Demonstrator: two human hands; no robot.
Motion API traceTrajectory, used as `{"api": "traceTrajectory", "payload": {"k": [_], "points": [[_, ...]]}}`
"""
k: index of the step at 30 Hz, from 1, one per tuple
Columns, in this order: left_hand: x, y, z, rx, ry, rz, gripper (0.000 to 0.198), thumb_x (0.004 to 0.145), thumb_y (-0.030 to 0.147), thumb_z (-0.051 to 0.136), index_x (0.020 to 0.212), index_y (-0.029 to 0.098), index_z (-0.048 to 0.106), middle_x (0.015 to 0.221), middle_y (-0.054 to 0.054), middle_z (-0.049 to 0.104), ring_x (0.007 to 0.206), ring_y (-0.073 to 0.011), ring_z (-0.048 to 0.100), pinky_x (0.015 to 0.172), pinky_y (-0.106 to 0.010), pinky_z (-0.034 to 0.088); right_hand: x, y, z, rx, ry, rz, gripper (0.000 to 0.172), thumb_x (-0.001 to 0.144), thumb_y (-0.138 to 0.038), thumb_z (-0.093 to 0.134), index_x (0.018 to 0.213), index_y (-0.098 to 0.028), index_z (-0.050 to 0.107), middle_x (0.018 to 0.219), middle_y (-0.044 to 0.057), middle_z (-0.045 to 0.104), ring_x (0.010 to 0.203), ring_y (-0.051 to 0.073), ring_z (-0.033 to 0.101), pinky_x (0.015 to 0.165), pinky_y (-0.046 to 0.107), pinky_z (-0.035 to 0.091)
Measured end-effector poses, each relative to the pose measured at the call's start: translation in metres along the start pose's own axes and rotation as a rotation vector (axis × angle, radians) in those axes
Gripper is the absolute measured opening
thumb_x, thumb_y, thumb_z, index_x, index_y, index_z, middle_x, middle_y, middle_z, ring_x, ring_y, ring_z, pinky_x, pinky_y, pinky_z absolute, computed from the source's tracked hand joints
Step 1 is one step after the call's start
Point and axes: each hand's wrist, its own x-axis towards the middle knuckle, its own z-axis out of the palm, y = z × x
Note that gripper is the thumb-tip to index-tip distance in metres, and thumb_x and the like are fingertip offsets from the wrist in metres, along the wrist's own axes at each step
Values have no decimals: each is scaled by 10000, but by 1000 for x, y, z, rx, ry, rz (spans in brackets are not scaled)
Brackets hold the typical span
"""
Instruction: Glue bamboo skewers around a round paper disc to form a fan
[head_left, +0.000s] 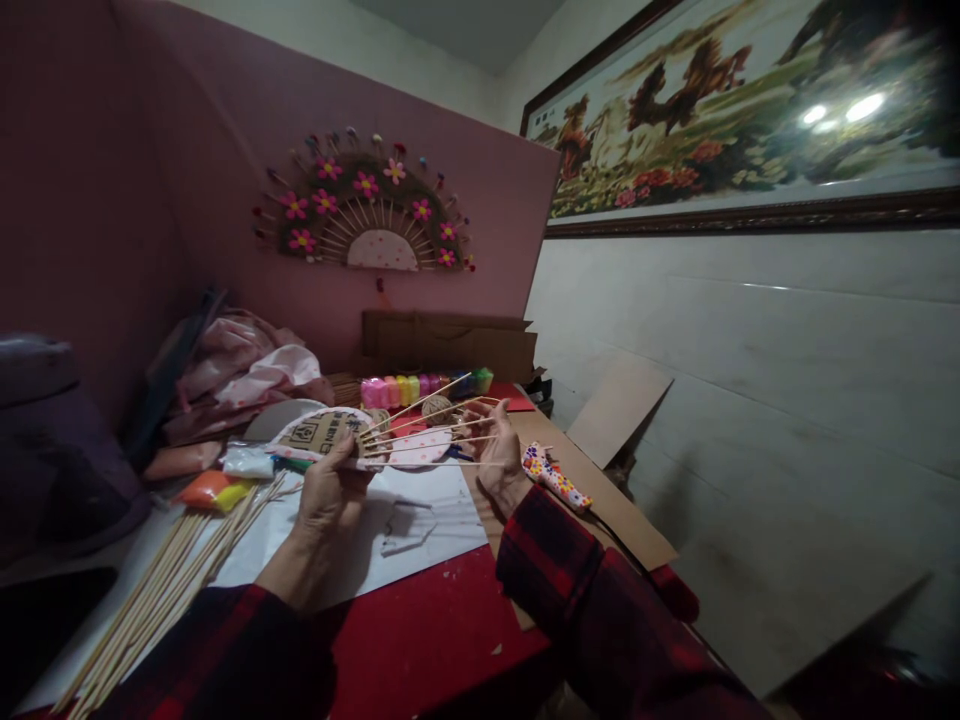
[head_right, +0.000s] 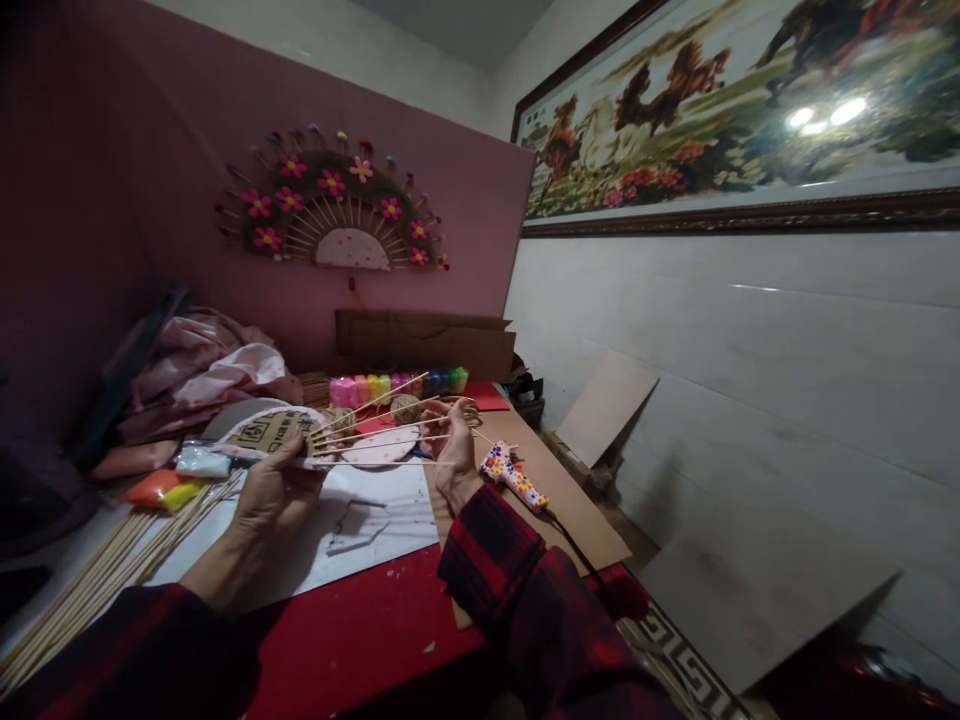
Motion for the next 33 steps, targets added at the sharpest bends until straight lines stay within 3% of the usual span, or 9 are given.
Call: {"api": "traceTrajectory", "payload": {"k": [6,11,13,16,18,20,25,29,33], "points": [[-1,3,0,20,15,12,161,819,49,503,825,124,645,741,-30,684,644,-143,658,593,-295,587,4,-13,0,-53,-75,-34,545,737,-693,519,868,-184,664,842,56,678,696,152,595,539,244,451],[-2,4,0,42,30,29,150,818,49,502,824,112,638,729,-31,679,612,-134,651,557,-269,575,1,-22,0,-152,-117,-69,483,733,-655,556,828,-196,670,829,61,702,813,189,628,645,285,466],[-2,3,0,53,23,29,149,816,49,498,827,108,635,729,-39,679,622,-138,656,560,-267,575,1,-26,-2,-136,-81,-132,442,737,-625,573,803,-199,672,823,51,698,823,173,621,678,276,460],[-2,3,0,85,-16,9,151,809,53,490,826,96,633,720,-57,679,618,-152,659,533,-268,569,4,-30,-6,-153,76,-266,392,723,-575,620,768,-189,668,817,40,677,766,147,592,643,247,430],[-2,2,-1,114,-37,-6,146,798,55,489,817,88,629,704,-64,676,583,-153,648,494,-264,557,6,-29,-7,-290,176,-378,364,741,-540,621,782,-182,668,817,37,660,718,138,563,617,245,402],[-2,0,-2,152,-49,-12,134,783,63,501,823,86,627,688,-62,672,537,-147,629,468,-268,549,5,-28,-8,-531,192,-541,331,804,-496,572,810,-179,667,826,40,647,724,146,550,650,267,400],[0,-5,-6,285,-80,-23,139,733,108,587,864,83,628,683,-75,673,505,-176,624,436,-303,539,-8,-31,0,-1255,-53,-1020,184,865,-317,557,818,-194,687,874,52,663,909,193,530,855,355,364],[1,-6,-8,323,-81,8,115,724,145,620,833,110,631,644,-63,658,475,-180,615,395,-285,511,-20,-42,6,-1713,-194,-1096,101,836,-266,615,791,-225,695,817,18,694,938,216,504,897,407,281],[2,-4,-8,321,5,58,74,715,142,639,782,118,622,600,-33,630,443,-148,586,400,-265,510,-31,-43,12,-1735,-66,-1197,116,859,-241,578,859,-219,692,889,45,676,941,223,505,868,400,303]]}}
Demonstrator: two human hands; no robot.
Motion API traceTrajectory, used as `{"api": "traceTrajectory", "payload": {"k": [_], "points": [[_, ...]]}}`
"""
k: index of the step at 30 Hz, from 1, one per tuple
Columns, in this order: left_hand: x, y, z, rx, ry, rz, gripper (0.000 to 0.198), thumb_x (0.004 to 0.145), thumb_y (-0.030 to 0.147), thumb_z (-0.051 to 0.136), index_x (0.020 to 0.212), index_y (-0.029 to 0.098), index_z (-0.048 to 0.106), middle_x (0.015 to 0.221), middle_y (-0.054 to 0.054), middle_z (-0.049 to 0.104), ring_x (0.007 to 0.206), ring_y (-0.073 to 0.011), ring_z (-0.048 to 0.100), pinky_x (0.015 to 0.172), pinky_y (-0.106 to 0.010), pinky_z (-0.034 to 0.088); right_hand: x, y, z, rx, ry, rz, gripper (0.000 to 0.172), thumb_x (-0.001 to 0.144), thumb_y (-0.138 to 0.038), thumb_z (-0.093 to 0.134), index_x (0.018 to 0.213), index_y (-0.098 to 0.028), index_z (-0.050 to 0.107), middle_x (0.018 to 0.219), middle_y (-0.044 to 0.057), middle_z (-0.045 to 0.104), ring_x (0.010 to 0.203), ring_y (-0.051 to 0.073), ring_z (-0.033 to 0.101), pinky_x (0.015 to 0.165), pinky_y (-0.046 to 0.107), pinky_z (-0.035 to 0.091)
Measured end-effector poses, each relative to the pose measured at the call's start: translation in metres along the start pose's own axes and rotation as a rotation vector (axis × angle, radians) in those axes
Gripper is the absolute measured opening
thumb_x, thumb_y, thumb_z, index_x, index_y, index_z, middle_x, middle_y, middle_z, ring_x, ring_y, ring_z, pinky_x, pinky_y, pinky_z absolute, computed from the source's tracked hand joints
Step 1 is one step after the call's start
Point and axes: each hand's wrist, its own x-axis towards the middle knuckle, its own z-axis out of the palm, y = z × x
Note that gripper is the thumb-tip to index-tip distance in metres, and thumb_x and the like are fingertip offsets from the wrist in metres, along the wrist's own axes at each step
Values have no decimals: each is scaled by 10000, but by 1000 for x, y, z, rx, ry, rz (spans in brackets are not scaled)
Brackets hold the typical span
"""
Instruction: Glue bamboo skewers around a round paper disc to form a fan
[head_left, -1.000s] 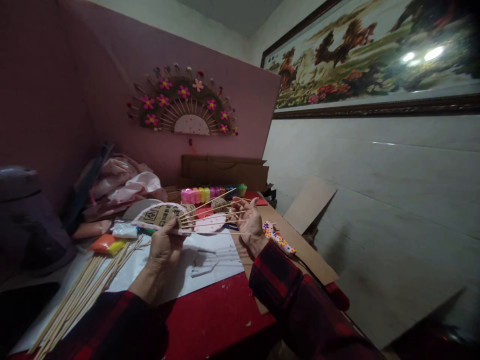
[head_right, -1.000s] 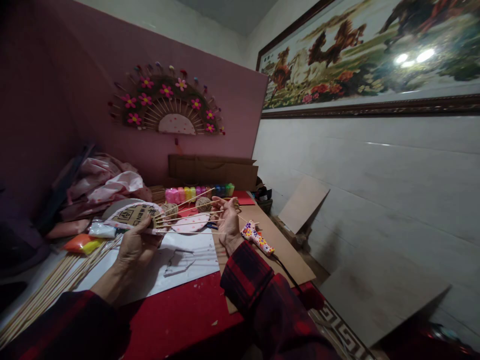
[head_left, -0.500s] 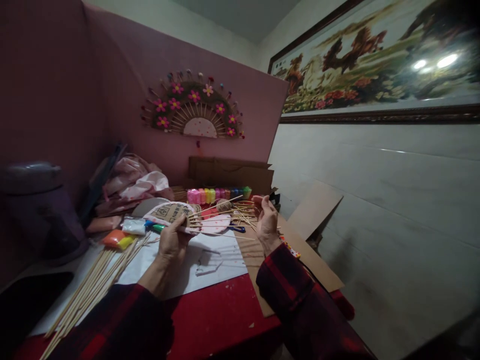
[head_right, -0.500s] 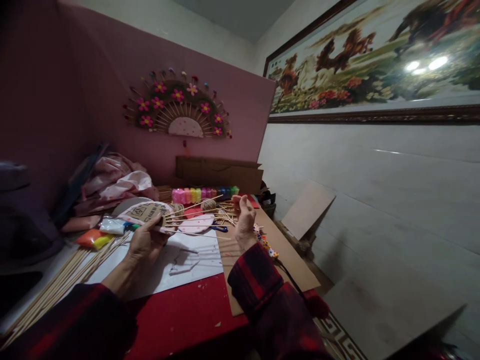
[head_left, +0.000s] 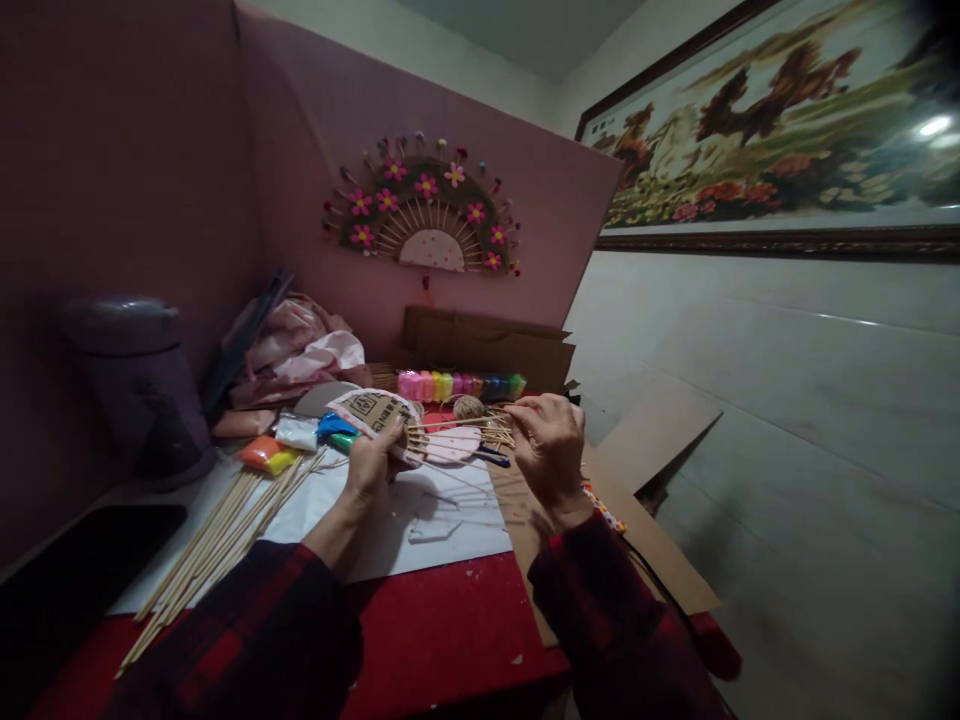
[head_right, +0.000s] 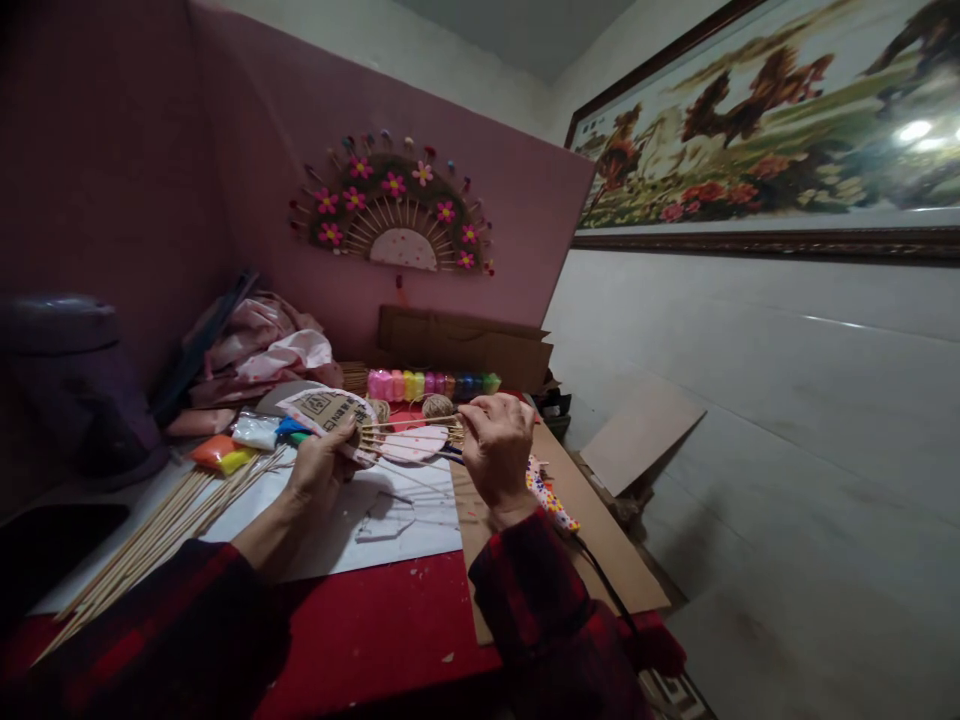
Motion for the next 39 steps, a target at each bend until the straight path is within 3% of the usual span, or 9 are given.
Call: {"api": "traceTrajectory", "payload": {"k": [3,8,14,19,24,33,39], "points": [[0,2,1,-57,27,-7,32,736,115,599,761,98,610,628,-48,639,497,-147,603,459,-273,535,-6,-16,1,47,54,-21,139,866,-206,549,907,-210,682,907,65,657,910,214,518,837,384,333],[-4,3,5,-149,-63,-81,128,779,98,493,804,92,619,746,-98,686,629,-174,647,546,-297,553,-15,-39,9,132,-124,-221,194,844,-135,521,960,-183,668,965,74,662,921,217,519,814,357,369],[-7,-5,8,-66,-116,-103,108,721,68,565,789,91,646,688,-78,683,556,-150,621,486,-255,527,-11,-36,22,1,-210,-249,292,870,-108,451,1085,-136,646,1078,107,655,926,228,513,796,367,356],[-10,-11,7,7,-233,-87,164,661,76,651,824,82,670,744,-119,711,617,-198,662,544,-309,556,-7,-37,33,-41,-296,-263,265,930,-177,416,1028,-160,661,958,92,666,833,199,526,741,361,320],[-9,-14,3,66,-290,-100,185,638,108,677,819,73,685,773,-137,720,654,-231,679,565,-339,564,-7,-35,35,-62,-289,-242,222,933,-238,457,985,-202,670,894,54,669,818,196,502,728,358,279],[-7,-16,3,30,-223,-116,250,589,62,693,836,67,663,764,-126,716,621,-229,675,538,-344,572,-3,-34,31,-66,-268,-281,266,942,-229,446,840,-212,692,778,42,645,801,182,462,773,369,244],[-6,-17,3,17,-202,-137,211,601,65,705,809,72,674,724,-90,699,621,-178,650,547,-297,569,-3,-33,33,-70,-262,-305,275,938,-218,458,815,-200,703,736,43,630,777,168,456,790,373,235]]}}
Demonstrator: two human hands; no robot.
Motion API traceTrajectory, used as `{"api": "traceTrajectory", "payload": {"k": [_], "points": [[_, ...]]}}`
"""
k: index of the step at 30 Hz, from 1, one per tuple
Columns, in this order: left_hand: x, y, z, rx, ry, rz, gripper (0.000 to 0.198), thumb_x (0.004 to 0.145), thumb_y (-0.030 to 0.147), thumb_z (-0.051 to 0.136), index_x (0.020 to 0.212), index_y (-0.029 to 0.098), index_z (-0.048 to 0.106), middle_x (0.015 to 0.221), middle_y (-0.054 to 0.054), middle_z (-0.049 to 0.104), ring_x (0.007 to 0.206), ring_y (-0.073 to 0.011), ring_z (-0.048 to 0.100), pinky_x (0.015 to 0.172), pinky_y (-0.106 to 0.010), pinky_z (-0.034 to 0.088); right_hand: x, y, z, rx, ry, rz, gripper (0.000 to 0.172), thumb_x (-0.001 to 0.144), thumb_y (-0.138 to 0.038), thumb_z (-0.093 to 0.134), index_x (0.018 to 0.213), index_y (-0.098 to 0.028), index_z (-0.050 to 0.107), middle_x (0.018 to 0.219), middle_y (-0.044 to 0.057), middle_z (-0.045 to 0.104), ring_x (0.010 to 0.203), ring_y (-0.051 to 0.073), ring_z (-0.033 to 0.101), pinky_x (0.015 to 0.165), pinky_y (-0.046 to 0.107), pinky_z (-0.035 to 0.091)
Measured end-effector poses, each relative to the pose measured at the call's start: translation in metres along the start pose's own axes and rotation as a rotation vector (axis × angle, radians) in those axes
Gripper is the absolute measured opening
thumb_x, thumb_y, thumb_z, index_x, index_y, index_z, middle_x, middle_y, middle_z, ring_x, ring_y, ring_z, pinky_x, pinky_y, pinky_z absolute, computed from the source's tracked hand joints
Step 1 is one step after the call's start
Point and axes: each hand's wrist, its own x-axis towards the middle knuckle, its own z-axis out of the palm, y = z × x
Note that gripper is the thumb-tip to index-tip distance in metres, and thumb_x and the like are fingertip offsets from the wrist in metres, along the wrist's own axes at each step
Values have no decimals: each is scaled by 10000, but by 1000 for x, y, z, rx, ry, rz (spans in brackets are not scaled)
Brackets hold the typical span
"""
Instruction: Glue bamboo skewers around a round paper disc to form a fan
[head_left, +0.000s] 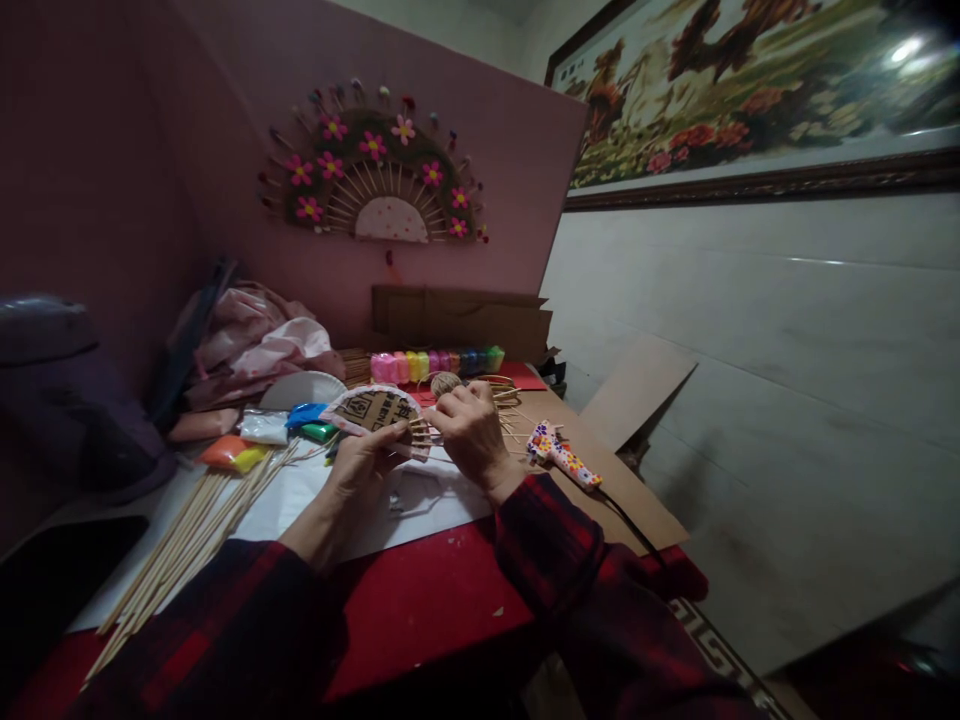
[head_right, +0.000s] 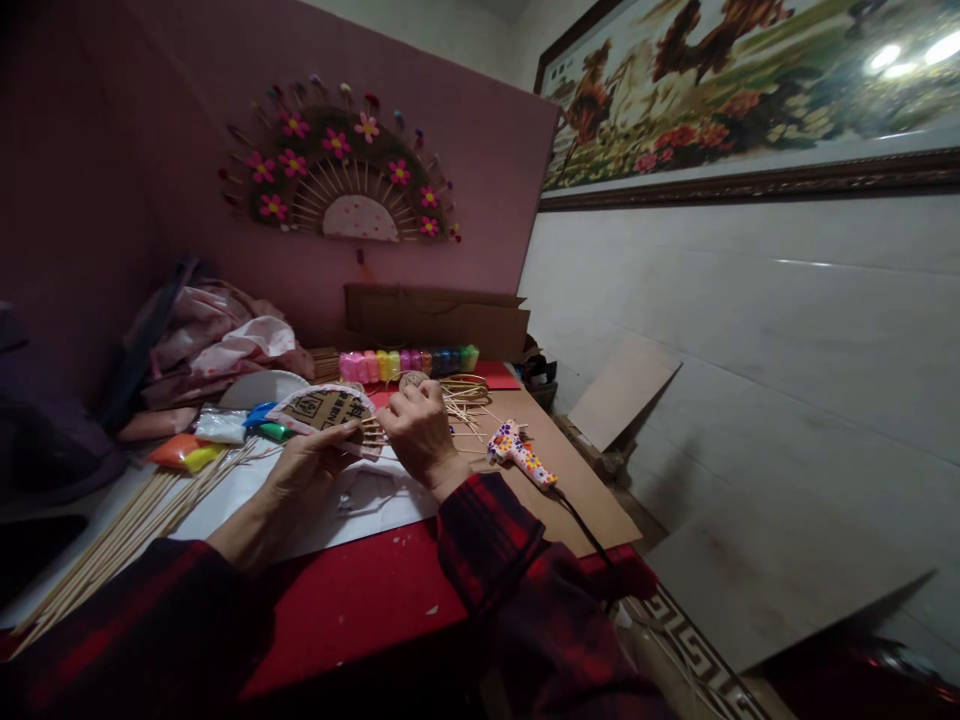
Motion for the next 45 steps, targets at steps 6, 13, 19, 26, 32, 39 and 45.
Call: {"api": "traceTrajectory", "payload": {"k": [6,13,19,26,32,39,45], "points": [[5,-5,-4,50,31,-19,267,582,122,744,832,69,666,807,-106,700,669,-190,652,541,-295,558,-1,3,7,6,50,-36,223,912,-215,512,799,-212,705,710,26,628,761,168,452,776,371,238],[-1,-1,2,53,84,-28,228,590,102,742,804,78,668,725,-74,684,593,-155,621,475,-240,508,-1,4,10,0,72,-51,248,916,-203,504,770,-211,705,686,20,623,731,157,433,772,370,229],[-3,0,8,-7,141,15,182,582,14,705,739,79,640,674,-46,657,593,-137,618,505,-219,517,-1,4,10,18,64,-55,244,914,-210,504,771,-212,701,712,17,634,749,161,448,779,371,235],[-2,3,13,-47,224,17,182,592,-41,662,709,92,619,638,-22,635,527,-114,597,463,-194,503,0,3,7,9,13,-74,245,922,-193,473,798,-189,685,726,24,636,772,173,466,782,382,242],[-4,7,16,-41,239,38,185,610,-39,658,710,113,625,638,-10,639,521,-108,596,450,-186,503,0,4,7,15,1,-74,226,912,-151,449,888,-163,674,830,65,654,811,187,490,800,392,272],[1,17,7,-185,244,108,206,656,-77,596,742,110,609,694,-12,652,571,-101,610,506,-183,521,-8,-17,-4,115,208,-176,227,907,-156,453,1007,-176,656,1030,78,648,918,188,512,868,389,320],[2,17,3,-246,204,47,196,686,-67,583,752,117,599,683,-25,645,554,-105,602,467,-159,494,-10,-32,0,147,185,-256,240,927,-205,445,1080,-136,616,1055,81,661,1001,197,503,886,385,343]]}}
